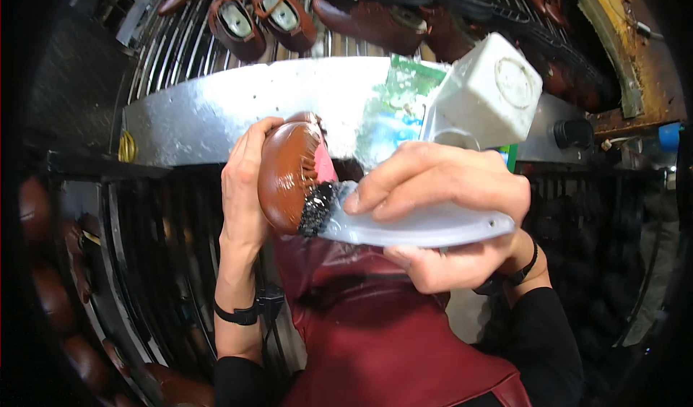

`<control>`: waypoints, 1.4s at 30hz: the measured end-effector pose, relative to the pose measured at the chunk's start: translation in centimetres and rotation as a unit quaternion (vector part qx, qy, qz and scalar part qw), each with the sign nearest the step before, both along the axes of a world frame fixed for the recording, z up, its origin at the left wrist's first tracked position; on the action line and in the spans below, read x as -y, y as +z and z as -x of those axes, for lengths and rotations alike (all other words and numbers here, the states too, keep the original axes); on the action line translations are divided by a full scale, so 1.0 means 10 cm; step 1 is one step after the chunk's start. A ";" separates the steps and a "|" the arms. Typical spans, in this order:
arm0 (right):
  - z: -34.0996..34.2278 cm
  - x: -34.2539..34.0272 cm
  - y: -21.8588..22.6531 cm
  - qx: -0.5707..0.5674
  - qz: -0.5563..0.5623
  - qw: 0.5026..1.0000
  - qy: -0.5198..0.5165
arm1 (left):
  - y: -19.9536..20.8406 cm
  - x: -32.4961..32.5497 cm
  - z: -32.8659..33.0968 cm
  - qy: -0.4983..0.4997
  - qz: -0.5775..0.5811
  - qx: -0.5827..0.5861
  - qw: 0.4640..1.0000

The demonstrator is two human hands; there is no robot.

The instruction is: Applying adhesive or sealant to the edges of shoe soles using a brush and placing them on a moving conveyor belt.

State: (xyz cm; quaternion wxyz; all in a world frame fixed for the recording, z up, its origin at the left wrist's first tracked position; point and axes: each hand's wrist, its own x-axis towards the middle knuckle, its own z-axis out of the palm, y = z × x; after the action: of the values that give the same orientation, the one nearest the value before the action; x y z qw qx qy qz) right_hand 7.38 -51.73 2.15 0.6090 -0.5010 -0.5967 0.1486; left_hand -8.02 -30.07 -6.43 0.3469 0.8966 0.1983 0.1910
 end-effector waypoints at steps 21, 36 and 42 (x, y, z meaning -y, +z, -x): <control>0.00 0.82 -1.55 -0.217 0.064 0.821 -0.525 | -0.83 0.21 0.56 0.033 0.489 0.178 0.853; -0.11 0.38 -0.94 -0.573 -0.012 0.792 -0.212 | -0.74 0.52 0.69 -0.024 0.555 0.124 0.822; 0.51 0.53 -0.87 -0.450 0.059 0.868 -0.200 | -0.75 0.53 0.58 -0.016 0.609 0.170 0.774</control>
State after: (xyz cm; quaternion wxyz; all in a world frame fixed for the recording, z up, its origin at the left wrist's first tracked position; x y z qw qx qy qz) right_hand 2.32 -57.01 -6.53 0.7975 -0.5233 -0.1354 0.2681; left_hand -13.81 -35.34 -13.93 0.8516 0.4534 0.1969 0.1743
